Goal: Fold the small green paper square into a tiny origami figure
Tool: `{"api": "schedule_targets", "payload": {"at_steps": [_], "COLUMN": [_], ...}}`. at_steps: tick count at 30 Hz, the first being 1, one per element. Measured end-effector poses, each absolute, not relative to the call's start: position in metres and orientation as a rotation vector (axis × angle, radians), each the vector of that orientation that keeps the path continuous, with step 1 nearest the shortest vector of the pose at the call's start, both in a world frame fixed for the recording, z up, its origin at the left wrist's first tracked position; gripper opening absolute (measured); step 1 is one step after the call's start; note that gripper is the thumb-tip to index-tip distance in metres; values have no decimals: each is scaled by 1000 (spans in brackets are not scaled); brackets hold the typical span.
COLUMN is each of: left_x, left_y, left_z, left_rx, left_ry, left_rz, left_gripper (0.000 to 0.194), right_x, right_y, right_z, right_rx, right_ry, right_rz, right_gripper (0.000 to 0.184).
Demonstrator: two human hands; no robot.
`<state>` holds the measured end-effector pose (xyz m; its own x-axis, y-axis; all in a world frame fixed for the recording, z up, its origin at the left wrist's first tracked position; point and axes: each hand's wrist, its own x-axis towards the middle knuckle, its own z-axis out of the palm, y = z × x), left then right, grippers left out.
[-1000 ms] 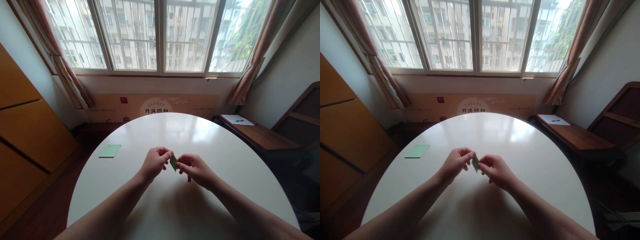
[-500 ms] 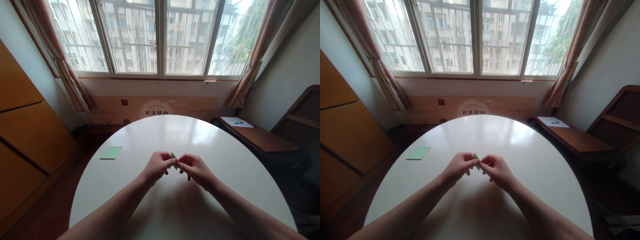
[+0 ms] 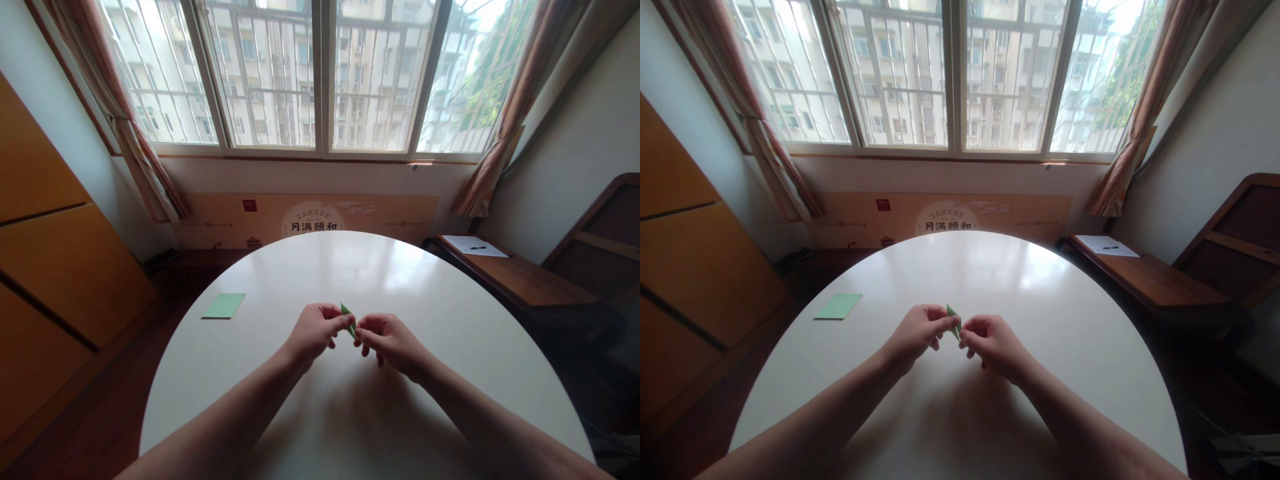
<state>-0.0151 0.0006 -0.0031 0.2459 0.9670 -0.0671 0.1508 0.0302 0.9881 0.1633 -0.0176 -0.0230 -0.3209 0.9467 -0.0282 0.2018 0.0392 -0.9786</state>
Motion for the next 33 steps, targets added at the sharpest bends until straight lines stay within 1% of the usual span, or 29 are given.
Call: {"api": "schedule_targets", "payload": {"at_steps": [7, 9, 11, 15, 18, 28, 33], "left_x": [-18, -21, -21, -19, -16, -15, -15], "left_y": [3, 4, 4, 3, 1, 0, 1], "left_z": [2, 5, 6, 3, 2, 5, 5], "left_rx": [1356, 1347, 1348, 1379, 1408, 1413, 1406], "left_ry": [1168, 1178, 1179, 1160, 1147, 1143, 1155], "left_rz": [994, 1021, 1018, 942, 882, 853, 839], "left_gripper": [28, 29, 30, 30, 29, 31, 34], "right_x": [164, 165, 165, 166, 164, 164, 163], "right_y": [-18, -17, -15, -14, -17, -17, -17], "right_z": [-24, -25, -26, -24, -23, -22, -21], "right_rx": [-1188, -1186, -1184, -1136, -1076, -1081, -1081], "right_ry": [-1670, -1669, -1640, -1565, -1506, -1397, -1315], "right_rz": [1383, 1373, 1346, 1311, 1303, 1310, 1316], "right_gripper": [9, 8, 14, 32, 38, 36, 38]}}
